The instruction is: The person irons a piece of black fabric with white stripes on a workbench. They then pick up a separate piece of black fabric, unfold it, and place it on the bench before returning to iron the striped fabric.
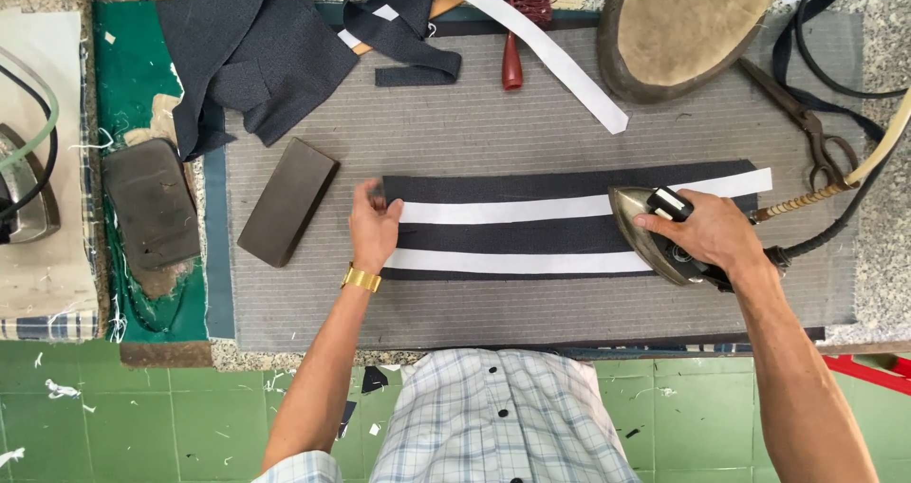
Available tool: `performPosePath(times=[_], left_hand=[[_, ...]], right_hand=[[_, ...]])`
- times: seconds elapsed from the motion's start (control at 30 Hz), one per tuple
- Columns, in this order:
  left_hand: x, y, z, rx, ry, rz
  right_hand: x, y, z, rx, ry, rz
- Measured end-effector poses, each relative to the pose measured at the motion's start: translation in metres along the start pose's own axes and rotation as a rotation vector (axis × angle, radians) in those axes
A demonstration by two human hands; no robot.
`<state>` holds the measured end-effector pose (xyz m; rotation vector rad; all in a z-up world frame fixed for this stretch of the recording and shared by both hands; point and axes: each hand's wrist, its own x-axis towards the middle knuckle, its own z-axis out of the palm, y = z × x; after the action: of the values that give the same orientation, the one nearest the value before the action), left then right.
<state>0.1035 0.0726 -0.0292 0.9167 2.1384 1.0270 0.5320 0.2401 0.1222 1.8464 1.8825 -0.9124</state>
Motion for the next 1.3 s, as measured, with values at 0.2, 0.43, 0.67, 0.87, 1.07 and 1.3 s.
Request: performPosePath(times=[0.2,0.43,0.67,0.87,1.07,1.3], left_hand=[[0.008,0.003,-0.008,-0.064,-0.142,-0.27],[0.032,-0.066,0.004,-0.055,-0.179,-0.354],[0.027,-0.059,0.005,0.131,-0.134,-0.239],[-0.002,-0.017,-0.004,0.329,-0.12,-0.24],[-0.005,0.007,-0.011,0.389,-0.129,-0.215],[-0.003,0.013,-0.013,0.436,-0.149,-0.18]], right_hand=[[-0.01,-0.028,-0.001,-0.099,-0.067,-0.039],[-0.044,-0.127,0.0,-0.167,-0.211,-0.278],[-0.028,-0.191,0.028,-0.24,-0.191,-0.402],[-0.016,-0.198,0.041,-0.258,-0.141,-0.348],[-0.016,-0.203,0.033,-0.239,-0.203,-0.392],[-0.008,-0.223,0.042,-0.302,-0.216,-0.467]])
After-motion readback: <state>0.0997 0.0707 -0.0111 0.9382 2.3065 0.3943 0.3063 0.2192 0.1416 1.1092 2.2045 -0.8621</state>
